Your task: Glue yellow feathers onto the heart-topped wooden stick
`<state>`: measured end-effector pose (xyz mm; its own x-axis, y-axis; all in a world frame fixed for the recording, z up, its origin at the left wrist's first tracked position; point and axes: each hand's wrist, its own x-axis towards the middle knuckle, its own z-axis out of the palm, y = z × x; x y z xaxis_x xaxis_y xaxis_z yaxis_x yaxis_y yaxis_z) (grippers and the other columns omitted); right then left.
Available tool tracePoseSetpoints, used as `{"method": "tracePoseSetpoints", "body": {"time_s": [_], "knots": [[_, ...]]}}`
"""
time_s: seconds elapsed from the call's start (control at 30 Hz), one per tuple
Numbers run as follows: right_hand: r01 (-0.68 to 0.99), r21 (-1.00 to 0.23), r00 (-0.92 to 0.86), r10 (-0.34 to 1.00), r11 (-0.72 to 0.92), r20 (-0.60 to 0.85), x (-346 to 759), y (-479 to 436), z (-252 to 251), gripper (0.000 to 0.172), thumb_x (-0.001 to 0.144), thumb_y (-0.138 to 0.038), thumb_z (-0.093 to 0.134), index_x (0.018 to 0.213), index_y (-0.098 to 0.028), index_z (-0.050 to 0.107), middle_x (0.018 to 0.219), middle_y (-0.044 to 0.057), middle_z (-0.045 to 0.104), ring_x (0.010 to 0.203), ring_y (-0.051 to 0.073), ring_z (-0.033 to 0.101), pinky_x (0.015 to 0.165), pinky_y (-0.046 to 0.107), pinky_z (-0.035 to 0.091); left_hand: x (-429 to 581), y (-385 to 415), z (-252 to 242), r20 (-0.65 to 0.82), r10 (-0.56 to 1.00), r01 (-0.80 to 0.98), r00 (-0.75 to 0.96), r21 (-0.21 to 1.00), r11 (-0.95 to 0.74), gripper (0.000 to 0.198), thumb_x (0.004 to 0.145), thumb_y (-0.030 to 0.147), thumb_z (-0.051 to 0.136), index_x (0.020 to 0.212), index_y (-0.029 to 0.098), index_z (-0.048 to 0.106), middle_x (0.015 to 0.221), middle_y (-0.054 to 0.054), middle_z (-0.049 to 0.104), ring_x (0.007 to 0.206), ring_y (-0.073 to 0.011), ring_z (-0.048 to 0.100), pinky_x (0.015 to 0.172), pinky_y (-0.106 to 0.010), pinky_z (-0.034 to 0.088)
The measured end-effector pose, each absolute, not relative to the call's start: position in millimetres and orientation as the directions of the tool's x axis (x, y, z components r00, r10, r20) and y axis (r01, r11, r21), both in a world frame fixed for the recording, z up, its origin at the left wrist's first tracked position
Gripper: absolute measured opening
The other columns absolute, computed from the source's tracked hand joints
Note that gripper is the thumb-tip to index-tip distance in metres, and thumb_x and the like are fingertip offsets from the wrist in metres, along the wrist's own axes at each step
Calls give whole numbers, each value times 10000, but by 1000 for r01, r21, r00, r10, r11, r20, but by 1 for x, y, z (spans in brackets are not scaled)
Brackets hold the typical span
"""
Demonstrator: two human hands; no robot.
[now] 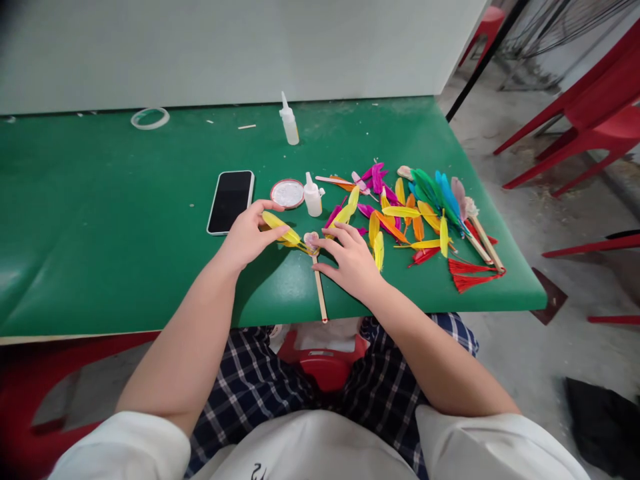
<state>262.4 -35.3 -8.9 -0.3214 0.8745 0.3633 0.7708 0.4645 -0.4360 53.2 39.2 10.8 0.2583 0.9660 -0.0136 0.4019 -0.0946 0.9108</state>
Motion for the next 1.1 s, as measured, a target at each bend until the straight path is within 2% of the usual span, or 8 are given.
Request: {"method": "tracePoseSetpoints", "body": {"time_s": [0.23,0.4,0.83,0.97,1.1], "knots": [[769,-433,-321,870,470,373,263,-35,-9,350,766,-420,598,1072,-250,610,1164,80,572,1199,289,412,990,500,388,52,41,11,-24,964,401,266,912,-88,341,688,229,656,1006,212,534,680,12,597,642,-167,614,602,-281,469],[761,-416,-338,851,498,401,263,-35,-11,319,788,-402,577,1048,-227,636,1152,84,571,1190,263,414,1003,450,391,51,42,10,-23,963,434,267,896,-99,346,692,229,647,1016,203,528,666,28,579,624,-142,601,586,-248,456],[771,-376,-372,844,513,387,260,-37,-7,269,825,-345,537,1046,-253,660,1176,70,565,1201,269,406,995,481,389,52,40,12,-10,963,479,268,869,-124,324,707,219,634,1017,202,541,676,26,605,616,-136,604,575,-240,444],[781,-332,-397,831,529,390,259,-38,-8,269,839,-326,515,1049,-248,664,1203,64,550,1231,267,382,1019,464,371,52,40,12,-5,964,506,265,852,-134,328,709,222,634,1025,205,549,702,15,635,643,-145,614,624,-268,461],[780,-322,-404,824,537,396,259,-38,-8,268,835,-323,521,1045,-243,667,1194,67,556,1234,269,379,1024,462,371,49,44,9,53,983,416,174,901,-122,338,738,236,609,1064,209,527,867,-22,667,796,-161,631,746,-307,480]]}}
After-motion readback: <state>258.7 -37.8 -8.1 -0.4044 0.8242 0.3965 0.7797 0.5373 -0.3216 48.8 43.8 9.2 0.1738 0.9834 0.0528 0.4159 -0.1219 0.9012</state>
